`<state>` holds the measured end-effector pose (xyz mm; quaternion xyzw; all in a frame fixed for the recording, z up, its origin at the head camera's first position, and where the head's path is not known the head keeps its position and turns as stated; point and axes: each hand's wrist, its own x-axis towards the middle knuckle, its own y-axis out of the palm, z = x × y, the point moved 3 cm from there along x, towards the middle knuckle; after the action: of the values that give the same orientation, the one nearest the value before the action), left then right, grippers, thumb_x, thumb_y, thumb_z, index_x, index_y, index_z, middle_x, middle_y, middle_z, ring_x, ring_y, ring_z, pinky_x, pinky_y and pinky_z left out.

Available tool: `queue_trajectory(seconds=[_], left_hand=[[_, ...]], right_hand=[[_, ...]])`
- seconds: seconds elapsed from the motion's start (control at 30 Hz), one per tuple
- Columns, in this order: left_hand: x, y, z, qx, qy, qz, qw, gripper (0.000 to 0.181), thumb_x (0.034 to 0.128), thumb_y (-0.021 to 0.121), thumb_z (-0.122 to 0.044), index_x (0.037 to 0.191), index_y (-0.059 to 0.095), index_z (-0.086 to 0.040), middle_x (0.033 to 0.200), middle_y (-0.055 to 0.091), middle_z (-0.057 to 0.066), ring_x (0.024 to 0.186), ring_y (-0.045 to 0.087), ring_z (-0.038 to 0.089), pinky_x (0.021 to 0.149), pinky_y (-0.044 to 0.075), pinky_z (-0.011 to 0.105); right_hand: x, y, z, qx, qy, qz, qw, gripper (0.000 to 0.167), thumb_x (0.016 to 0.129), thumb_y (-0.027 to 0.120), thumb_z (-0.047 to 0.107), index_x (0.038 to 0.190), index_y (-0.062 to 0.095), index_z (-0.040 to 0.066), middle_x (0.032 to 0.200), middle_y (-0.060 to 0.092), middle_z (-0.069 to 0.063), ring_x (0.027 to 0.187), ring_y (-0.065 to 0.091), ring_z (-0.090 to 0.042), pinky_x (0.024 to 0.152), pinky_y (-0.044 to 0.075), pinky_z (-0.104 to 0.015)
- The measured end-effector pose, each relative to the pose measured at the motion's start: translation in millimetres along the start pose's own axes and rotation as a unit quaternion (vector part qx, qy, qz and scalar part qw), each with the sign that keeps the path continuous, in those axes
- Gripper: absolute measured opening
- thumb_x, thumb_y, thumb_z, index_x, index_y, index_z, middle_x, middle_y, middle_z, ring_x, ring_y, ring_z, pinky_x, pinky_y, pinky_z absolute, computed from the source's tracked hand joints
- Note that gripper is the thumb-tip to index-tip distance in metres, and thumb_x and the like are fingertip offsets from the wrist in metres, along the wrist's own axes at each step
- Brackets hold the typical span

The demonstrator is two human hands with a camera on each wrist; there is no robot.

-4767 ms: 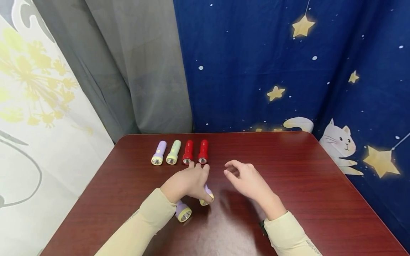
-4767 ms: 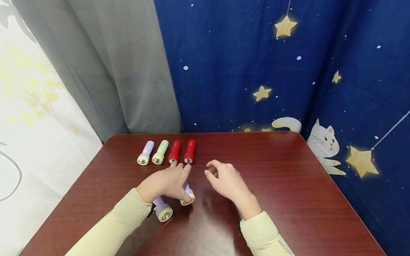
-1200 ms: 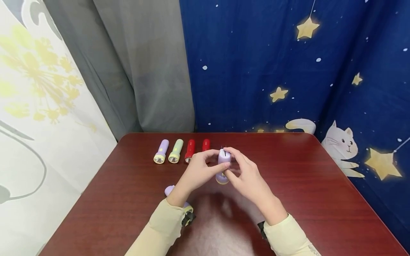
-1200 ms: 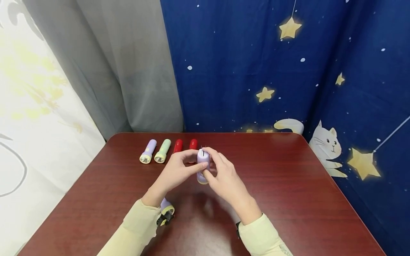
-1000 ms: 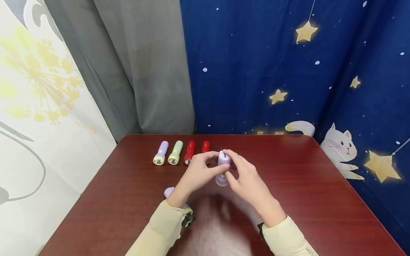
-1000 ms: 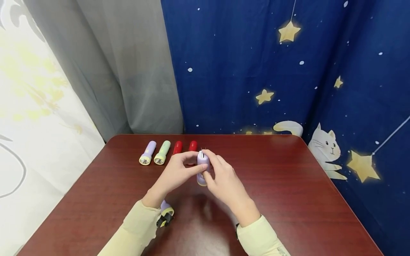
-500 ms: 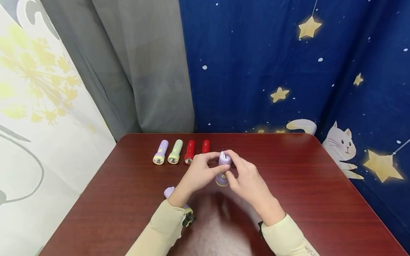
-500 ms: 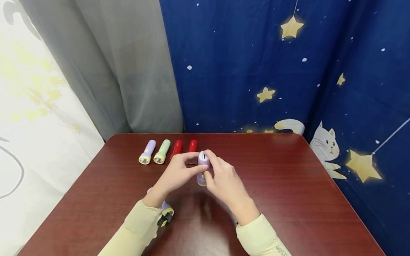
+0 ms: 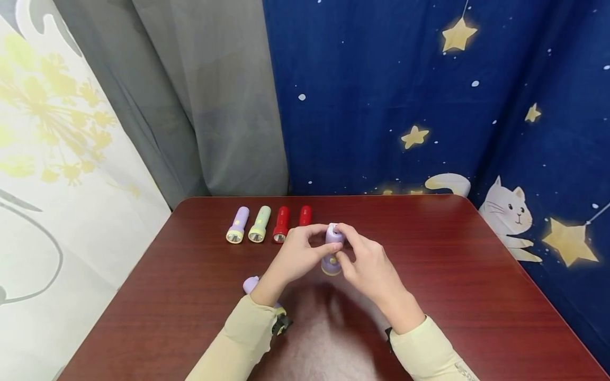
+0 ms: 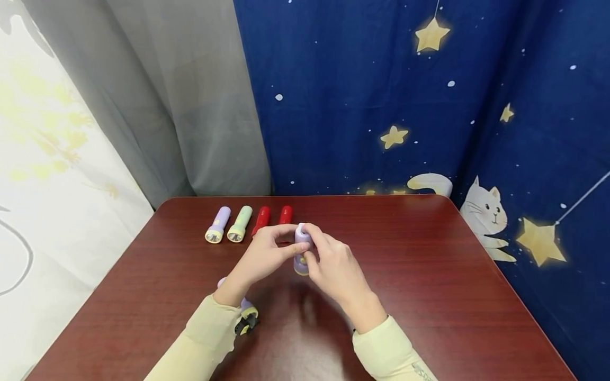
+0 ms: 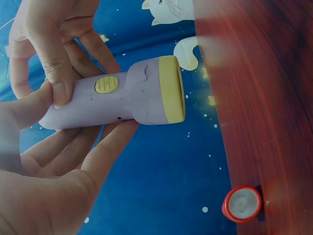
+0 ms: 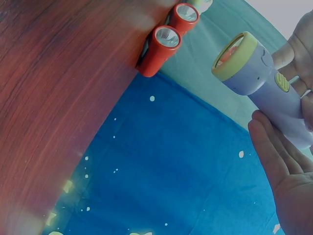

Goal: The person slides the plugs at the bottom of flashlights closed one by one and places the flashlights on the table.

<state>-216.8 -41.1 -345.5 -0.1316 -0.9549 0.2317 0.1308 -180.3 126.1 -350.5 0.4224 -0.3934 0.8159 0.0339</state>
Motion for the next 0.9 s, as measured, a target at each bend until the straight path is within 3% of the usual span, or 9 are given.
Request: queue_trajectory(seconds=[0.27, 0.53, 0.73, 0.9], left_hand=[[0.3, -0.3, 1.3, 0.007, 0.001, -0.002, 1.0000, 0.035, 0.0939, 0.082, -0.027, 0.125, 0.078, -0.013, 0.112, 0.081, 0.002, 0.100, 0.075, 0.020, 0.084, 0.063, 0.031], [0.8, -0.7, 2.9, -0.016, -0.001, -0.007, 0.9999, 0.036, 0.0956, 0.080, -0.028, 0.126, 0.076, -0.008, 0.115, 0.081, 0.008, 0.103, 0.080, 0.020, 0.091, 0.065, 0.037], [0.4, -1.0, 2.3, -0.022, -0.014, -0.016, 0.9995, 0.037, 0.0947, 0.081, -0.029, 0.126, 0.076, -0.009, 0.115, 0.081, 0.008, 0.103, 0.080, 0.021, 0.093, 0.064, 0.039], [-2.4, 1.2, 0.0, -0.007, -0.039, -0.004, 0.9992, 0.043, 0.0971, 0.078, -0.034, 0.131, 0.073, -0.008, 0.119, 0.080, 0.009, 0.105, 0.079, 0.022, 0.094, 0.064, 0.041]], right_hand=[[0.1, 1.2, -1.2, 0.008, 0.004, 0.008, 0.9999, 0.053, 0.087, 0.085, 0.005, 0.133, 0.062, 0.006, 0.110, 0.080, -0.014, 0.091, 0.079, -0.024, 0.083, 0.066, -0.039], [-1.0, 3.8, -1.9, 0.010, 0.030, 0.029, 0.9991, 0.065, 0.090, 0.085, 0.013, 0.145, 0.052, 0.005, 0.114, 0.079, -0.016, 0.095, 0.080, -0.024, 0.085, 0.066, -0.039], [-0.6, 4.6, -1.6, 0.025, 0.045, 0.035, 0.9981, 0.071, 0.089, 0.086, 0.013, 0.148, 0.050, 0.002, 0.115, 0.079, -0.017, 0.096, 0.080, -0.025, 0.086, 0.066, -0.039], [-0.3, 3.1, -2.7, 0.032, 0.057, 0.034, 0.9973, 0.071, 0.087, 0.086, 0.011, 0.148, 0.051, 0.002, 0.112, 0.079, -0.015, 0.093, 0.079, -0.022, 0.084, 0.066, -0.038]])
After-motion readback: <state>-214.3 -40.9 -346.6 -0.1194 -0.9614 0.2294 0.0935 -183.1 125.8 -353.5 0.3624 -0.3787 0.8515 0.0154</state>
